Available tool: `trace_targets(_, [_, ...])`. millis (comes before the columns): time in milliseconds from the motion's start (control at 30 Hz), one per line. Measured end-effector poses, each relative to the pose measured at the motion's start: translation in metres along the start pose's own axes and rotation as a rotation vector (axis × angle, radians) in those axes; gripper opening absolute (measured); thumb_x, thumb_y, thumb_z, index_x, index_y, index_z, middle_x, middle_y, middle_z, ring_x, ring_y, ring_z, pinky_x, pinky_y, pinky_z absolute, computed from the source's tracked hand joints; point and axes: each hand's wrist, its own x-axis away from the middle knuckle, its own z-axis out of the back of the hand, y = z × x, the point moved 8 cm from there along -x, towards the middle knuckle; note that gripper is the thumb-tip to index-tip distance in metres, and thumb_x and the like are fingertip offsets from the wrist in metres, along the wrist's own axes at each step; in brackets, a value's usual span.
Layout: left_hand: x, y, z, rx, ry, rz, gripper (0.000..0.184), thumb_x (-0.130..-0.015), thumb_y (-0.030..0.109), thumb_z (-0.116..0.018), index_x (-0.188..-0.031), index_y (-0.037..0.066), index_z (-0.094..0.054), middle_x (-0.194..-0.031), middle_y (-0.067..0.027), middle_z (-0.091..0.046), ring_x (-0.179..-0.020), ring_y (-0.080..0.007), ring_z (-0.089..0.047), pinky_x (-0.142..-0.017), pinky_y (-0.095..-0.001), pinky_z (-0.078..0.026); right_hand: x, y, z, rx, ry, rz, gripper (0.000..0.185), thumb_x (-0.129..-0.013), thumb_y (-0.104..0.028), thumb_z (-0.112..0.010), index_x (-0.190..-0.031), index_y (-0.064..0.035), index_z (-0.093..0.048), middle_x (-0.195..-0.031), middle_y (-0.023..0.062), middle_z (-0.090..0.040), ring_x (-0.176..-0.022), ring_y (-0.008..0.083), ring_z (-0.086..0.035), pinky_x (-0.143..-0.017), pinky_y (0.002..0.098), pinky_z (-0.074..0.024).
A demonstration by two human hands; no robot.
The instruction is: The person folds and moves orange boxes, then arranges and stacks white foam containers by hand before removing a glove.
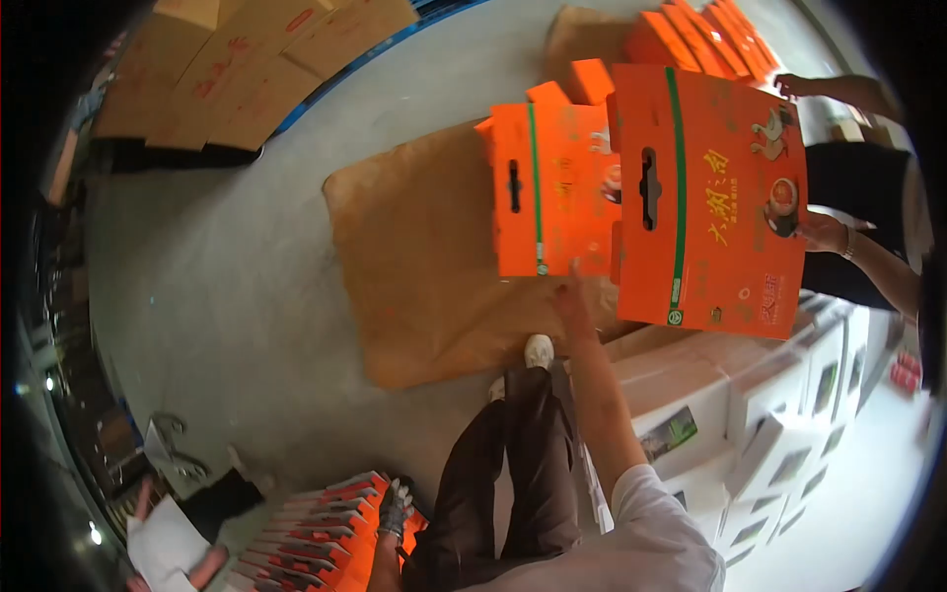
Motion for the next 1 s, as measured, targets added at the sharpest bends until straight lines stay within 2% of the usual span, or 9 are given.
trace_targets(133, [0.017, -0.064, -0.006, 0.168, -0.018, 0.047, 0.050, -0.080, 0.033, -0.044, -0.124, 0.018, -0.025, -0.122, -0.0107, -0.034, -0.106, -0.0303, -0.040, -0.079, -0.0399, -0.038, -0.036, 0.016, 0.028, -0.231, -0.009, 0.153, 0.029, -0.069, -0.036, -0.057, -0.093, -0.0216, -0.050, -0.080, -0.0006, -0.054, -0.076, 0.0126, -0.051, -0.058, 0.0267, -0.0387])
trace_targets(267, [-0.001, -0.007, -0.060, 0.052, -0.118, 0.016, 0.051, -0.080, 0.028, -0.044, -0.124, 0.015, -0.023, -0.123, -0.0129, -0.031, -0.109, -0.0274, -0.037, -0.083, -0.0381, -0.036, -0.054, 0.027, 0.033, -0.336, -0.088, -0.126, 0.027, -0.070, -0.019, -0.057, -0.095, -0.0136, -0.050, -0.092, 0.0018, -0.054, -0.093, 0.0168, -0.047, -0.071, 0.0351, -0.0419])
trace_targets(367, [-0.005, 0.040, -0.098, 0.044, -0.160, -0.092, 0.054, -0.078, 0.027, -0.047, -0.125, 0.014, -0.023, -0.124, -0.0136, -0.031, -0.110, -0.0266, -0.036, -0.085, -0.0381, -0.034, -0.038, -0.005, 0.023, -0.327, -0.176, 0.062, 0.025, -0.071, -0.013, -0.054, -0.096, -0.0093, -0.050, -0.096, 0.0034, -0.053, -0.092, 0.0173, -0.048, -0.076, 0.0352, -0.0417])
trace_targets(433, [-0.063, 0.043, -0.108, 0.183, -0.265, -0.321, 0.057, -0.077, 0.028, -0.050, -0.125, 0.015, -0.023, -0.124, -0.0155, -0.030, -0.110, -0.0261, -0.037, -0.089, -0.0400, -0.030, -0.030, -0.007, 0.034, -0.289, -0.196, 0.109, 0.025, -0.072, -0.013, -0.054, -0.096, -0.0080, -0.050, -0.096, 0.0036, -0.053, -0.091, 0.0175, -0.049, -0.077, 0.0345, -0.0415])
trace_targets(533, [-0.044, 0.262, -0.220, -0.097, -0.242, -0.635, 0.069, -0.074, 0.027, -0.054, -0.126, 0.007, -0.012, -0.127, -0.0160, -0.022, -0.115, -0.0252, -0.027, -0.092, -0.0351, -0.026, -0.028, -0.025, 0.027, -0.265, -0.267, 0.237, 0.024, -0.073, -0.013, -0.052, -0.096, -0.0064, -0.050, -0.096, 0.0040, -0.053, -0.089, 0.0175, -0.050, -0.079, 0.0328, -0.0411])
trace_targets(600, [-0.114, 0.279, -0.253, -0.262, -0.447, -1.095, 0.081, -0.073, 0.029, -0.056, -0.127, 0.004, -0.002, -0.131, -0.0130, -0.010, -0.120, -0.0232, -0.017, -0.096, -0.0287, -0.022, -0.019, -0.022, 0.028, -0.261, -0.280, 0.287, 0.023, -0.074, -0.013, -0.051, -0.096, -0.0062, -0.050, -0.096, 0.0041, -0.053, -0.089, 0.0173, -0.051, -0.079, 0.0318, -0.0410])
trace_targets(700, [-0.039, 0.379, -0.283, 0.155, -0.283, -0.471, 0.096, -0.063, 0.045, -0.061, -0.128, 0.017, 0.004, -0.132, -0.0064, -0.012, -0.115, -0.0268, -0.024, -0.087, -0.0497, -0.027, 0.005, 0.005, 0.012, -0.064, -0.361, 0.182, 0.034, -0.077, -0.022, -0.051, -0.105, -0.0061, -0.045, -0.104, 0.0039, -0.050, -0.096, 0.0169, -0.048, -0.082, 0.0309, -0.0398])
trace_targets(833, [-0.080, 0.386, -0.228, 0.151, -0.290, -0.550, 0.093, -0.056, 0.043, -0.065, -0.127, 0.024, -0.008, -0.120, -0.0030, -0.031, -0.104, -0.0239, -0.035, -0.070, -0.0470, -0.037, 0.031, 0.113, -0.024, -0.050, -0.319, 0.026, 0.045, -0.079, -0.032, -0.048, -0.116, -0.0081, -0.036, -0.114, 0.0027, -0.043, -0.101, 0.0158, -0.045, -0.084, 0.0308, -0.0378])
trace_targets(1000, [-0.163, 0.363, -0.103, 0.151, 0.160, -0.610, 0.067, -0.065, 0.029, -0.063, -0.121, 0.024, -0.025, -0.110, 0.0009, -0.044, -0.091, -0.0199, -0.045, -0.059, -0.0408, -0.040, 0.013, 0.275, -0.065, -0.027, -0.276, -0.204, 0.051, -0.071, -0.005, -0.051, -0.116, -0.0154, -0.029, -0.103, 0.0022, -0.047, -0.091, 0.0146, -0.048, -0.071, 0.0283, -0.0432])
